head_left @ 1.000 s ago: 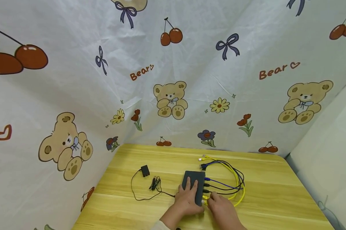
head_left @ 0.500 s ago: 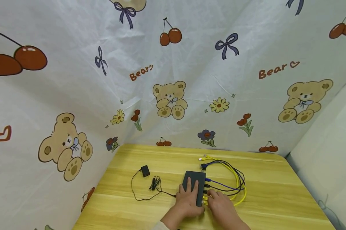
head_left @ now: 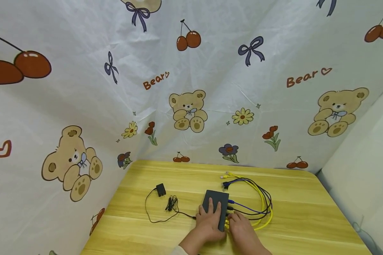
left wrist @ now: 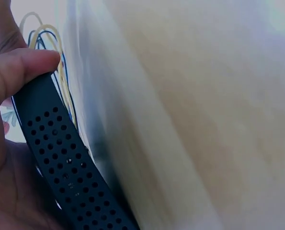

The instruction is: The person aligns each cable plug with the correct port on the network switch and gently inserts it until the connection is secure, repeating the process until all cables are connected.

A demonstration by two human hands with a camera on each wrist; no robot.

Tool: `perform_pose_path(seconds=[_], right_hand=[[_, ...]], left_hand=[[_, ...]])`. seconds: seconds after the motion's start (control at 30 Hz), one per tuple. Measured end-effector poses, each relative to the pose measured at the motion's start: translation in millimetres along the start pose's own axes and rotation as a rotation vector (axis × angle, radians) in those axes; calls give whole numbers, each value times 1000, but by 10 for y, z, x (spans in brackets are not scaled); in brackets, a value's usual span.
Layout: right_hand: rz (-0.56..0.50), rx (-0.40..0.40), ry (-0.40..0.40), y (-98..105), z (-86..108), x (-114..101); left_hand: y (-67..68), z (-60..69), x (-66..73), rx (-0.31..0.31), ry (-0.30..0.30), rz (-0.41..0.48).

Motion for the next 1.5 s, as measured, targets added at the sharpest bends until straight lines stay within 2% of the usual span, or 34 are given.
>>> perform_pose_path(seconds=[0.23,0.47,0.6,0.8,1.03,1.33,1.5], right_hand=[[-26,-21,-34,6,9,25],[-21,87,-97,88,51,130],[-36,89,-95,74,70,167],[-29,31,-44,-2,67,163],[-26,72,27,-7,47,143],[-26,-65,-76,-97,53,248],[-30,-126,-100,-124,76,272]], left_hand=[[-7,-11,19,12,4,-3],[-15,-22,-8,40,-11,25],[-12,-20,-44,38,1,25],[-39,-42,-53,37,-5,4],[-77,-96,-51,33,15,-42],[-90,-103,-42,16,26,-24],[-82,-102,-31,8,28,-25]])
Point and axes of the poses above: each hand's wrist, its own z-axis away from the middle knuckle, its own y-axis out of the back of the hand, x = y × z, the point moved 5 cm from there along -z, towards the middle knuckle, and after that the axes turned 13 degrees about z, right-handed, at the moved point
